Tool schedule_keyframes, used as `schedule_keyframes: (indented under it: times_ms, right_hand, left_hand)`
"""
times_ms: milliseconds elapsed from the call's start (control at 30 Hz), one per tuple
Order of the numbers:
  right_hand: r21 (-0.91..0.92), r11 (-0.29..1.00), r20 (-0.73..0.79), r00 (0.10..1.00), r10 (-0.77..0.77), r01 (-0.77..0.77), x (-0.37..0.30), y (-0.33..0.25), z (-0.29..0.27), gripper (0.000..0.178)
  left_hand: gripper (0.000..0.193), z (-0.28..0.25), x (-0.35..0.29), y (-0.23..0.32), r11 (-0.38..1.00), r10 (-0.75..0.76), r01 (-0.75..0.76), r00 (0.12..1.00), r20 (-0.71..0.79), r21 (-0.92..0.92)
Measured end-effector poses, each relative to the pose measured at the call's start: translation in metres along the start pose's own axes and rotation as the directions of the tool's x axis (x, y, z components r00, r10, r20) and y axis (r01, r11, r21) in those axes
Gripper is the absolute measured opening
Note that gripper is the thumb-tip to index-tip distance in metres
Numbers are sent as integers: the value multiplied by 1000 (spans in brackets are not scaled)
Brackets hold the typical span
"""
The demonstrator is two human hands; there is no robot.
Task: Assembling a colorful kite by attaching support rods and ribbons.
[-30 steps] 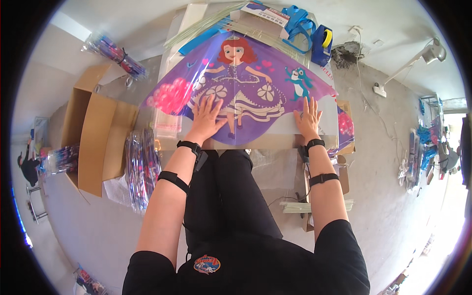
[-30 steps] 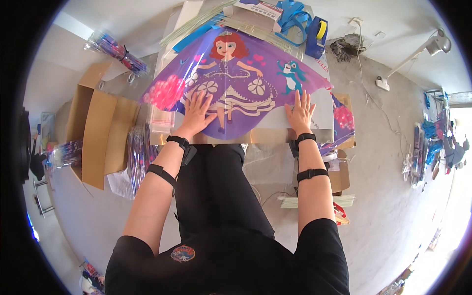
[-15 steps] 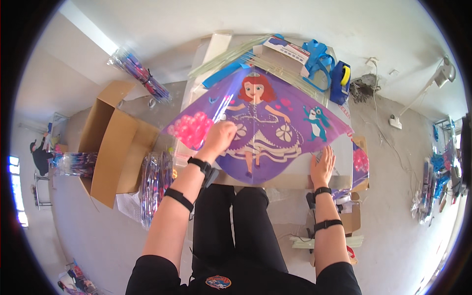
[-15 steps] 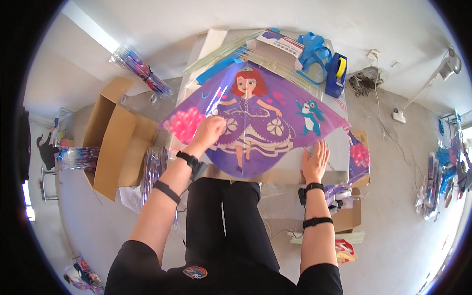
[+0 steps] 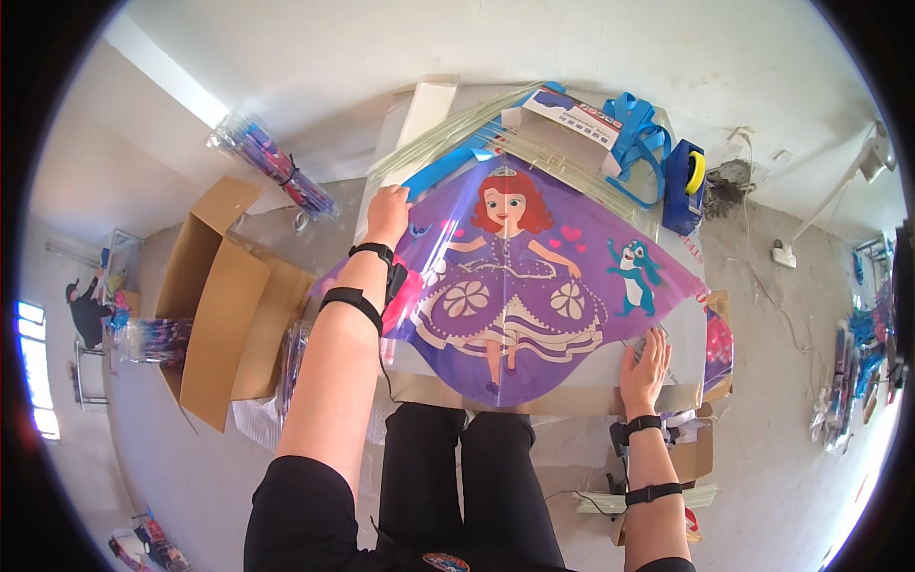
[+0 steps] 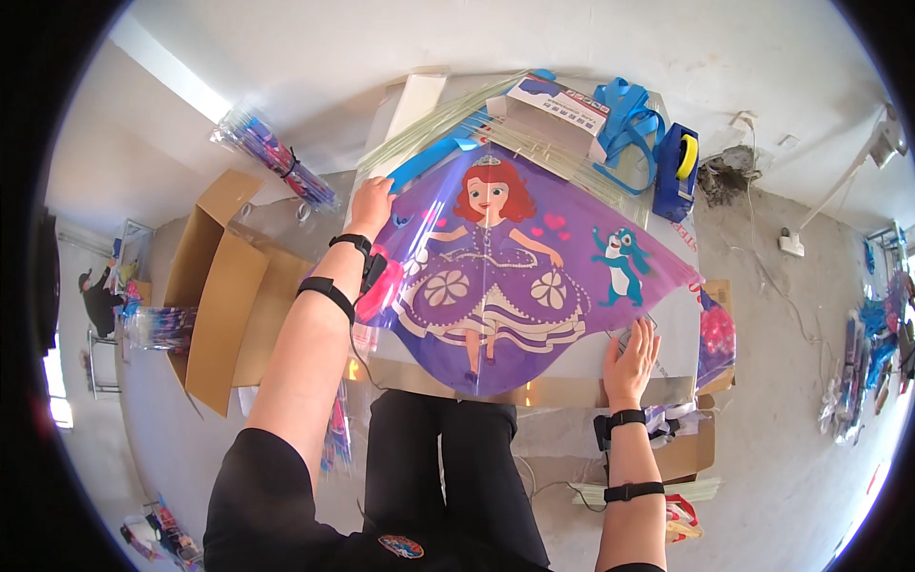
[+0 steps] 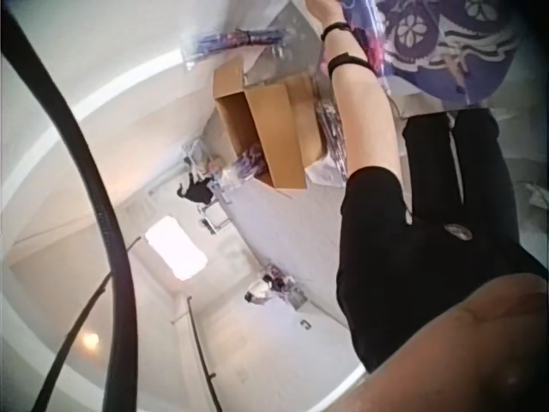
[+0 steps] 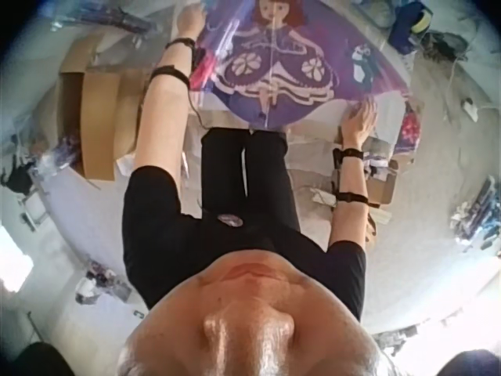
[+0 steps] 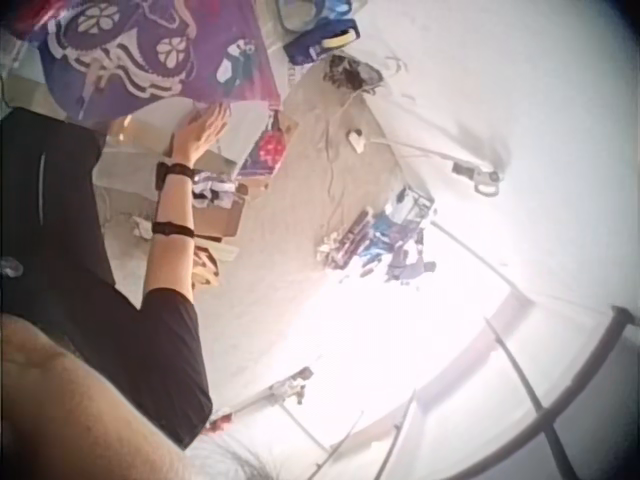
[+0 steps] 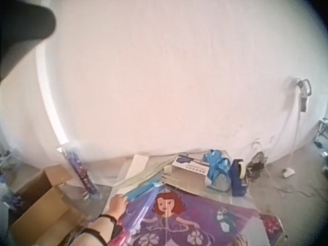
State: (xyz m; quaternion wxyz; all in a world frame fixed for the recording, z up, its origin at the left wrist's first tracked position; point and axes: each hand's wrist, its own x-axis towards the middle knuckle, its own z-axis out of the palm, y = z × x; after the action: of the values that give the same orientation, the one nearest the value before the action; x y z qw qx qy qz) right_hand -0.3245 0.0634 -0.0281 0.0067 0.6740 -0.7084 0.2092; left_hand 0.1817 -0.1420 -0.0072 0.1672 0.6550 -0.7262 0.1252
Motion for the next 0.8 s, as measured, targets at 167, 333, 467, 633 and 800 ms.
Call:
schedule_keyframes:
  times_ms: [167,333,467,633,800]
  right_hand:
    - [-5,1000,15,1000,-4,4,1,0,1,41]
    - [-16,1000,10,1000,-11,11,2,0,1,39]
    - [-22,1000,1,1000,-15,15,3,0,2,38]
    - [-24,1000,7,1000,-15,15,2,0,2,37]
    - [-30,1000,-3,1000,-2,2,3,0,2,37]
  left_hand:
    - [17,7,16,-15,1000,-21,20,999,49,16]
    - [16,-3,27,-12,992,-113,104,982,150,66]
    - [16,-13,31,-4,902,-366,401,907,208,-163]
    - [15,-10,32,-9,741,-464,548,836,293,-389]
    - [24,6,32,-22,568,-521,684,730,443,-458]
